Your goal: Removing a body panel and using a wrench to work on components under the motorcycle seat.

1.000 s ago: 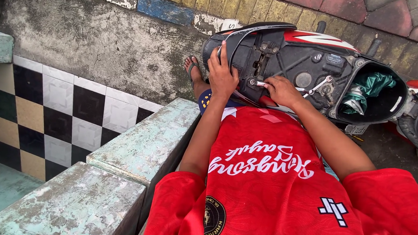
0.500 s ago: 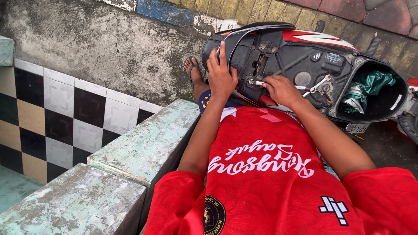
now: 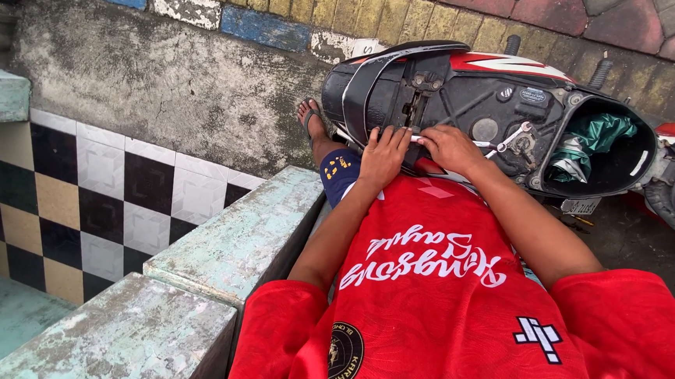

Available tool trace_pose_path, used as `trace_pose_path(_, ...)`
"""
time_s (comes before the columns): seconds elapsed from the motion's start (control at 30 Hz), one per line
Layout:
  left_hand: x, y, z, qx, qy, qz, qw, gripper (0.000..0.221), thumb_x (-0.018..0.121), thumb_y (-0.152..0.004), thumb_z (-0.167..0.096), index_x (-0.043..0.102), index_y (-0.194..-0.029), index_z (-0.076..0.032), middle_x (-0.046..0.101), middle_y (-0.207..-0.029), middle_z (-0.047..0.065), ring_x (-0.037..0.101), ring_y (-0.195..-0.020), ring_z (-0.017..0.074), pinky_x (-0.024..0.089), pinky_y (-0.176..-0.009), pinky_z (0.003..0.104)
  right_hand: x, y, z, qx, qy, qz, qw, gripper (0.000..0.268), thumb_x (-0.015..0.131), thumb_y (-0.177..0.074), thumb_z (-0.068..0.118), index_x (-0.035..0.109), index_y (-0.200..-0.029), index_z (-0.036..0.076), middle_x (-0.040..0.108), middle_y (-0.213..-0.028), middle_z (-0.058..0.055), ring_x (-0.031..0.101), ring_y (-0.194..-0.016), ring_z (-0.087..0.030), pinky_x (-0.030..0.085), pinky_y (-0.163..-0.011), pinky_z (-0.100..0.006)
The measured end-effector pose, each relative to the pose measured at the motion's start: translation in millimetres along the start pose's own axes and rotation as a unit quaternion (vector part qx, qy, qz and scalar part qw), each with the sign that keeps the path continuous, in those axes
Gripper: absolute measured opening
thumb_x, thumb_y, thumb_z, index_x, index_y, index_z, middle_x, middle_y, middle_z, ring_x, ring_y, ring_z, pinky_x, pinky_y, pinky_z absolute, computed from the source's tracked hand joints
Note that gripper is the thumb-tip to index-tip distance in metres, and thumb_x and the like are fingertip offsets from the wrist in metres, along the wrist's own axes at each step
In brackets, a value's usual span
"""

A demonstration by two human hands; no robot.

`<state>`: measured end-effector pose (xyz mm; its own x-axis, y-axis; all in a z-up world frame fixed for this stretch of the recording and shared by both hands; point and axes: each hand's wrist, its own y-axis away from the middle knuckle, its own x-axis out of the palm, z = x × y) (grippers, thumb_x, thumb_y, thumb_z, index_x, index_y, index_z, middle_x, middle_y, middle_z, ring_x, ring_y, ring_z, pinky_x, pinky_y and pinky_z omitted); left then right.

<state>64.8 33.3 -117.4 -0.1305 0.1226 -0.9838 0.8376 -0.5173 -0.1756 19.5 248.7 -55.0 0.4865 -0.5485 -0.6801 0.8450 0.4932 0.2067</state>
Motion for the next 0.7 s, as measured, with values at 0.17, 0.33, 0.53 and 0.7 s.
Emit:
trace_pose_path(0.17, -23.8, -16.4, 0.6, -0.028, 0.057, -0.045, 0.997, 0.036, 0.065, -0.096, -0.042, 0.067, -0.119, -0.013, 0.066, -0.104, 0.007, 0.060, -0.110, 0.0263, 0.031, -0.109, 0.055, 0.1, 1.0, -0.1, 0.051, -0.023, 0.004, 0.998, 0.022, 0.063, -0.103, 0.030, 0.072, -0.113, 0.013, 0.071, -0.097, -0.020, 0.070, -0.100, -0.042, 0.056, -0.087, -0.050)
trace_pose_path(0.33, -20.6, -22.4, -1.8, -0.032, 0.033, -0.085, 0.995, 0.026, 0.060, -0.098, -0.040, 0.064, -0.104, -0.016, 0.061, -0.092, 0.005, 0.060, -0.097, 0.0253, 0.036, -0.103, 0.055, -11.0, 6.1, 1.0, 0.080, -0.043, -0.003, 0.996, 0.023, 0.067, -0.100, 0.031, 0.072, -0.115, 0.014, 0.072, -0.102, -0.018, 0.069, -0.104, -0.041, 0.055, -0.091, -0.050)
trace_pose_path(0.53, -35.7, -27.5, -0.6, -0.024, 0.029, -0.107, 0.994, 0.023, 0.057, -0.100, -0.037, 0.064, -0.100, -0.015, 0.061, -0.090, 0.007, 0.061, -0.094, 0.0258, 0.038, -0.101, 0.055, -24.1, 34.2, -49.1, 0.069, 0.028, -0.168, 0.983, 0.017, 0.075, -0.099, 0.022, 0.073, -0.112, 0.010, 0.063, -0.091, -0.011, 0.065, -0.096, -0.037, 0.051, -0.092, -0.048)
trace_pose_path(0.7, -37.5, -28.2, -0.4, -0.020, 0.033, -0.106, 0.994, 0.021, 0.058, -0.100, -0.034, 0.064, -0.100, -0.014, 0.062, -0.089, 0.007, 0.061, -0.094, 0.0258, 0.038, -0.101, 0.053, -24.4, 71.2, -120.4, 0.117, 0.039, -0.373, 0.920, 0.010, 0.083, -0.101, 0.010, 0.075, -0.107, 0.009, 0.061, -0.090, -0.005, 0.067, -0.086, -0.029, 0.053, -0.080, -0.039)
